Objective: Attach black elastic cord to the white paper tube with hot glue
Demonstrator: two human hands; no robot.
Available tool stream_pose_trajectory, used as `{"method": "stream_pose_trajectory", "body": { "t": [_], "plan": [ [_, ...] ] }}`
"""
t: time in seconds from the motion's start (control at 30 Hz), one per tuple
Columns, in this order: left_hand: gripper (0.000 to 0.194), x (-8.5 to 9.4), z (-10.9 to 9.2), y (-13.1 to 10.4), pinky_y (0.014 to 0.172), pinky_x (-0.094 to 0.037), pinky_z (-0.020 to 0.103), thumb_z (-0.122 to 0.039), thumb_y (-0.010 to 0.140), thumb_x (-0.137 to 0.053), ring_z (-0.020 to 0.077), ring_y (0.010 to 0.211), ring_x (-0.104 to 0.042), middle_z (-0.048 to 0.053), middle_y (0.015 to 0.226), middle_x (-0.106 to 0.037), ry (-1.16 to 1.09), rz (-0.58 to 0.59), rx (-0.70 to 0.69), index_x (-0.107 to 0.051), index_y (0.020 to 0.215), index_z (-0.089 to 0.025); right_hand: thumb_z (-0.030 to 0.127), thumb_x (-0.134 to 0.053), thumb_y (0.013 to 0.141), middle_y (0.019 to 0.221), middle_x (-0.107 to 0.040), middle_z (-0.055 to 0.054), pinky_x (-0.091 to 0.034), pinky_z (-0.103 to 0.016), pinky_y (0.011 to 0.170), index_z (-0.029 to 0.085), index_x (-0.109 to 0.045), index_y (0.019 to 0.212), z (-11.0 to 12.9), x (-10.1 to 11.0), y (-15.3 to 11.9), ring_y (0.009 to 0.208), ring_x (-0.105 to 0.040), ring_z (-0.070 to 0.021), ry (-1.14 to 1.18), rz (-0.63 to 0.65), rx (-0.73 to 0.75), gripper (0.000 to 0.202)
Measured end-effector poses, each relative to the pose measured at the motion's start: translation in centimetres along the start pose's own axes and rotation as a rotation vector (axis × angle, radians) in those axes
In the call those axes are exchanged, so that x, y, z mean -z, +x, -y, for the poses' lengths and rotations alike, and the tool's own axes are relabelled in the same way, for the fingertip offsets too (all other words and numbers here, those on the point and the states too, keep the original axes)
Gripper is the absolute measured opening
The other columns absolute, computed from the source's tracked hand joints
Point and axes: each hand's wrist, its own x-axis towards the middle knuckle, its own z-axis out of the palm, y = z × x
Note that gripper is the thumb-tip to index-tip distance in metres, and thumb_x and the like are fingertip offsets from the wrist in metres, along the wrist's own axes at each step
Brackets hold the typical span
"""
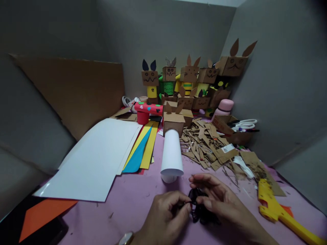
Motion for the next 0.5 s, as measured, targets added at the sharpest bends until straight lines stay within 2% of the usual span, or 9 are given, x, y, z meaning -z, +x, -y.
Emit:
{"method": "stream_pose_trajectory", "body": {
  "t": [0.07, 0.13, 0.2, 0.3, 0.4, 0.5],
  "plan": [
    [0.016, 0.0, -0.2, 0.1, 0.054, -0.040, 0.025, -0.023, 0.082, -0.055, 0.0115, 0.055, -0.053, 0.001, 0.060, -0.062, -0.092, 0.025, 0.059, -0.067, 0.076, -0.015, 0.030, -0.075, 0.070, 0.110, -0.054, -0.002, -0.047, -0.024, 0.068, 0.031, -0.059, 0.110, -0.2, 0.0, -0.1, 0.081, -0.058, -0.0119, -0.126, 0.030, 0.020, 0.043],
    [0.015, -0.1, -0.4, 0.2, 0.053, -0.039, 0.024, -0.025, 0.081, -0.056, 0.0104, 0.054, -0.050, 0.000, 0.060, -0.059, -0.233, 0.044, 0.125, -0.066, 0.075, -0.015, 0.032, -0.074, 0.071, 0.110, -0.051, -0.002, -0.047, -0.025, 0.071, 0.030, -0.060, 0.107, -0.2, -0.3, -0.1, 0.083, -0.057, -0.0128, -0.267, 0.058, 0.054, 0.039],
    [0.015, -0.1, -0.5, 0.4, 0.053, -0.038, 0.023, -0.028, 0.080, -0.058, 0.0095, 0.055, -0.048, -0.001, 0.061, -0.058, -0.384, 0.052, 0.200, -0.065, 0.075, -0.015, 0.033, -0.073, 0.072, 0.101, -0.052, -0.002, -0.047, -0.026, 0.073, 0.027, -0.062, 0.100, -0.2, -0.6, -0.2, 0.085, -0.057, -0.0145, -0.356, 0.082, 0.100, 0.030],
    [0.020, -0.2, -0.4, 0.5, 0.050, -0.034, 0.021, -0.033, 0.078, -0.061, 0.0079, 0.054, -0.044, -0.001, 0.062, -0.056, -0.538, 0.060, 0.301, -0.062, 0.072, -0.015, 0.033, -0.069, 0.075, 0.086, -0.053, 0.000, -0.046, -0.023, 0.061, 0.024, -0.062, 0.092, 0.0, -0.9, -0.2, 0.072, -0.056, -0.0119, -0.403, 0.089, 0.126, 0.021],
    [0.027, -0.4, -0.2, 0.5, 0.045, -0.028, 0.021, -0.041, 0.077, -0.062, 0.0063, 0.046, -0.038, -0.005, 0.053, -0.049, -0.614, 0.070, 0.381, -0.059, 0.071, -0.015, 0.033, -0.067, 0.078, 0.083, -0.054, 0.000, -0.043, -0.021, 0.055, 0.022, -0.063, 0.091, 0.1, -1.0, -0.2, 0.068, -0.055, -0.0108, -0.431, 0.064, 0.141, 0.017],
    [0.032, -0.7, 0.2, 0.3, 0.043, -0.027, 0.021, -0.046, 0.076, -0.062, 0.0061, 0.042, -0.037, -0.006, 0.048, -0.045, -0.617, 0.089, 0.391, -0.056, 0.069, -0.015, 0.033, -0.064, 0.080, 0.082, -0.056, -0.001, -0.045, -0.023, 0.059, 0.021, -0.064, 0.090, 0.1, -1.0, -0.2, 0.069, -0.057, -0.0117, -0.456, 0.053, 0.172, 0.016]
  ]
}}
